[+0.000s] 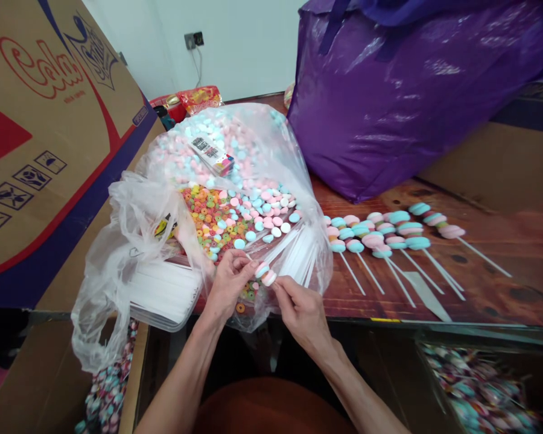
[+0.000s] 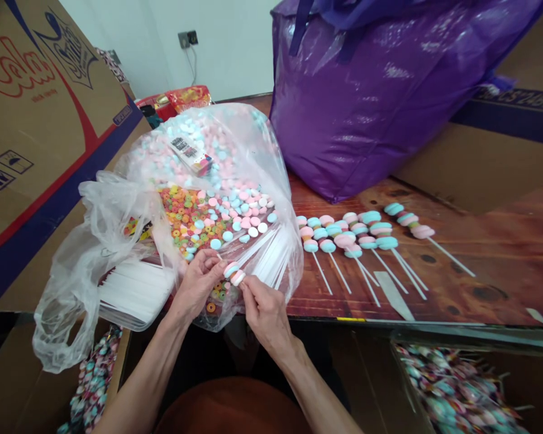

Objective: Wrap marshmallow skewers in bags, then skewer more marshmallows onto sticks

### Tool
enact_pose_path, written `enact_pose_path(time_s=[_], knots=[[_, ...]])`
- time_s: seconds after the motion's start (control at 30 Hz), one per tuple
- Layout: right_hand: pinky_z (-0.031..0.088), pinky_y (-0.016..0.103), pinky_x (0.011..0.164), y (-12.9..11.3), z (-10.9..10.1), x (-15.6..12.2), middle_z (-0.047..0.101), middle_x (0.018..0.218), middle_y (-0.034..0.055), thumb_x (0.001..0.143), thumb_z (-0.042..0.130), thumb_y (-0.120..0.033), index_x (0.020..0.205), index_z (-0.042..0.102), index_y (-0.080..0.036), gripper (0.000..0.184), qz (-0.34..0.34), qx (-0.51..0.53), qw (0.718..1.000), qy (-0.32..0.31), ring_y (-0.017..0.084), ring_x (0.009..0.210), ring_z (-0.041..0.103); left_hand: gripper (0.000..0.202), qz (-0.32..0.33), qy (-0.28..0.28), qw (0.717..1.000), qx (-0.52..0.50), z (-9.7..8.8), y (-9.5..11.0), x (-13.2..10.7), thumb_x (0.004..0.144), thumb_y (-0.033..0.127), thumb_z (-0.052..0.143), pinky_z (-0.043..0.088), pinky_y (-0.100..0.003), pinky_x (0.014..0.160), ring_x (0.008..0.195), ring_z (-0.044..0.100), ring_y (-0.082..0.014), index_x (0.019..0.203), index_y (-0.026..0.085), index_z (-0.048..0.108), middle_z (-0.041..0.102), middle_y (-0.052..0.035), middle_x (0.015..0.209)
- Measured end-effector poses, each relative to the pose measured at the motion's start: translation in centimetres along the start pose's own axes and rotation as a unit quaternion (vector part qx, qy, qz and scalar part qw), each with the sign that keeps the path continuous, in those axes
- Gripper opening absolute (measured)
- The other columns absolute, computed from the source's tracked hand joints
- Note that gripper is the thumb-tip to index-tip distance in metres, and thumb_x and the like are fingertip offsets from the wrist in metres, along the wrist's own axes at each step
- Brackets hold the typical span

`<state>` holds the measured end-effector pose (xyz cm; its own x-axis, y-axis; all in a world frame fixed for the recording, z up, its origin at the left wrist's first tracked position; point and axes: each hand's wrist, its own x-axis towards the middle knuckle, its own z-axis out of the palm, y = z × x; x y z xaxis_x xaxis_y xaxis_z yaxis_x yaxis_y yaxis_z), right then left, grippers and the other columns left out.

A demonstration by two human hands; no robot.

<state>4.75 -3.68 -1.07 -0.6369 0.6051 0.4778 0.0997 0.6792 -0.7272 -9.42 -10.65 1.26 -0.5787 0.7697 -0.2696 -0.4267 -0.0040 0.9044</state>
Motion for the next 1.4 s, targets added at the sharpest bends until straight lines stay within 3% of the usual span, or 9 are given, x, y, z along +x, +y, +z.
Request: enact_pose_path(time_s=[0.2,0.33,0.53,0.63,0.73,0.87,0.93,1.2,1.4], knots=[[0.037,0.021,0.052,0.0,0.2,0.3,0.053,0.061,-0.0039,0.099,0.047,-0.015,0.084,0.061,-0.017,0.021,0.001,-0.010,1.000,-0.022,0.010,0.050,0.050,0.045,0.030,0.008,0.998,0.047,0.2,-0.3,0.0,0.072,0.044,0.081,0.046,-0.019,0.054,0.060,0.057,-0.0084,0.091,0.020,0.048,0.061,0.0056,0.071],[0.035,0.021,0.051,-0.1,0.4,0.4,0.049,0.058,-0.0053,0.099,0.048,-0.018,0.083,0.061,-0.017,0.021,0.051,0.005,0.999,0.008,0.009,0.048,0.045,0.021,0.139,0.066,0.974,0.169,0.1,-0.2,0.8,0.088,0.037,0.064,0.051,-0.025,0.070,0.079,0.063,-0.0141,0.098,0.021,0.053,0.064,-0.0004,0.086],[0.035,0.021,0.050,-0.1,0.3,0.2,0.046,0.057,-0.0064,0.099,0.048,-0.022,0.080,0.060,-0.019,0.023,0.091,0.033,0.995,0.028,0.009,0.048,0.044,0.030,0.259,0.125,0.778,0.558,-0.7,0.3,2.7,0.088,0.010,0.052,0.048,-0.040,0.094,0.107,0.060,-0.0260,0.113,0.020,0.064,0.062,-0.0110,0.110],[0.036,0.021,0.051,-0.1,0.3,0.1,0.048,0.058,-0.0058,0.100,0.047,-0.023,0.081,0.061,-0.018,0.023,0.097,0.037,0.994,0.029,0.010,0.049,0.046,0.034,0.243,0.120,0.741,0.615,-1.3,0.5,3.7,0.087,0.008,0.050,0.050,-0.040,0.091,0.102,0.061,-0.0263,0.115,0.020,0.066,0.062,-0.0113,0.109],[0.037,0.021,0.051,0.0,0.3,-0.1,0.050,0.059,-0.0052,0.099,0.048,-0.023,0.082,0.061,-0.018,0.022,0.097,0.042,0.994,0.034,0.009,0.050,0.047,0.027,0.236,0.142,0.773,0.572,-1.8,0.7,4.7,0.086,0.012,0.054,0.049,-0.041,0.092,0.101,0.062,-0.0263,0.108,0.019,0.069,0.066,-0.0113,0.107],[0.038,0.021,0.051,0.0,0.3,-0.4,0.050,0.058,-0.0055,0.099,0.050,-0.023,0.082,0.062,-0.018,0.021,0.096,0.056,0.990,0.089,0.009,0.048,0.047,0.019,0.220,0.119,0.895,0.371,-1.3,1.0,6.2,0.084,0.021,0.061,0.050,-0.033,0.081,0.087,0.065,-0.0215,0.100,0.017,0.070,0.072,-0.0079,0.095],[0.039,0.021,0.050,-0.1,0.3,-0.5,0.051,0.056,-0.0057,0.099,0.051,-0.023,0.083,0.062,-0.018,0.020,0.103,0.067,0.983,0.135,0.009,0.047,0.047,0.019,0.208,0.070,0.924,0.314,-0.3,1.2,6.8,0.083,0.022,0.061,0.049,-0.029,0.074,0.077,0.064,-0.0187,0.098,0.017,0.071,0.071,-0.0051,0.085],[0.040,0.021,0.050,-0.4,0.1,-0.4,0.052,0.055,-0.0052,0.098,0.052,-0.026,0.076,0.059,-0.019,0.024,0.130,0.090,0.970,0.185,0.010,0.048,0.049,0.027,0.213,-0.069,0.836,0.501,3.5,1.7,7.8,0.079,0.007,0.050,0.043,-0.029,0.072,0.065,0.053,-0.0181,0.061,0.018,0.066,0.057,-0.0015,0.059],[0.040,0.021,0.050,-0.4,0.2,-0.4,0.051,0.056,-0.0053,0.098,0.052,-0.027,0.077,0.060,-0.019,0.024,0.132,0.093,0.970,0.180,0.010,0.047,0.048,0.027,0.217,-0.057,0.836,0.500,3.0,1.3,6.9,0.080,0.006,0.047,0.043,-0.029,0.076,0.073,0.057,-0.0190,0.079,0.018,0.070,0.065,-0.0028,0.072]])
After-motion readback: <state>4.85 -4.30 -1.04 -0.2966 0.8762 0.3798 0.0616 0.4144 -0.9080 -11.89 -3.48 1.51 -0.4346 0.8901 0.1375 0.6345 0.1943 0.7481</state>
